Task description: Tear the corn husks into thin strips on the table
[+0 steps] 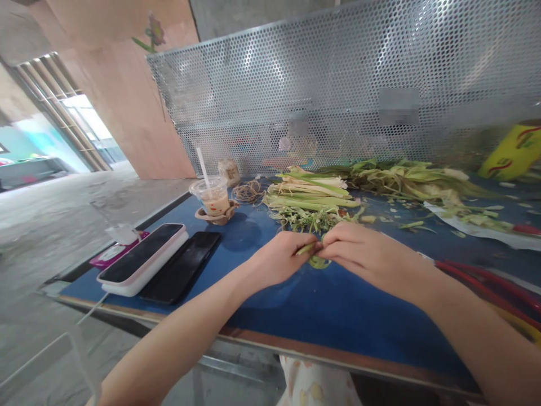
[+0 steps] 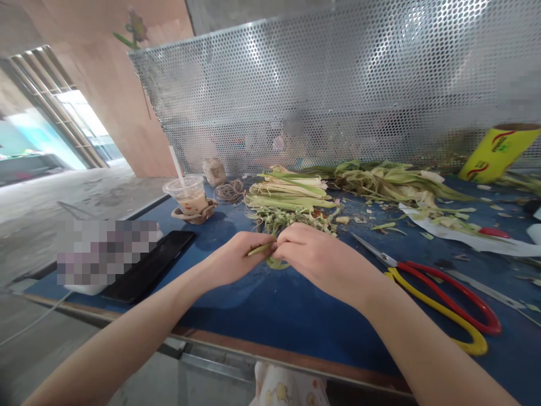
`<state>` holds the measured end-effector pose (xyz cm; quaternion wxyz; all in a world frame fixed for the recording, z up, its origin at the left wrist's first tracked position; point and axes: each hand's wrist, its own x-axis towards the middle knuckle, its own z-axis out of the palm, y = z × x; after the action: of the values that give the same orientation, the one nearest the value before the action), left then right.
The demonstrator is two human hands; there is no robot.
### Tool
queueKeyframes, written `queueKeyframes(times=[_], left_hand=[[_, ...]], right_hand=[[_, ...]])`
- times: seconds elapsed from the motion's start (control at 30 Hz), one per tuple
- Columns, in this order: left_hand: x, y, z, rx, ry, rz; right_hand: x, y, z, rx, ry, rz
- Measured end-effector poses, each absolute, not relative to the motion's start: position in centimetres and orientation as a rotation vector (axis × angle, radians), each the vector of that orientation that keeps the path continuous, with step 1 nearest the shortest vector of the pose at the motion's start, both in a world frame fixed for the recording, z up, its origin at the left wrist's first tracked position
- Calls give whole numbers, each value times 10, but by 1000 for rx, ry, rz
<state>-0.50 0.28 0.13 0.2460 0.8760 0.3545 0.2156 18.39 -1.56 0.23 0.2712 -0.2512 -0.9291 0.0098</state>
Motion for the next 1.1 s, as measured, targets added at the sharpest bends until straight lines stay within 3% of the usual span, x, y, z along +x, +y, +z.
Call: queueKeyframes(times=[0.4,1.1], left_hand=[[-4,7,0,2494,925,656],[4,11,-11,1325,859,798]], right_hand=[[180,-17,-3,-655,-2571,-87],[170,-19,-1,-469,-2351,-978]])
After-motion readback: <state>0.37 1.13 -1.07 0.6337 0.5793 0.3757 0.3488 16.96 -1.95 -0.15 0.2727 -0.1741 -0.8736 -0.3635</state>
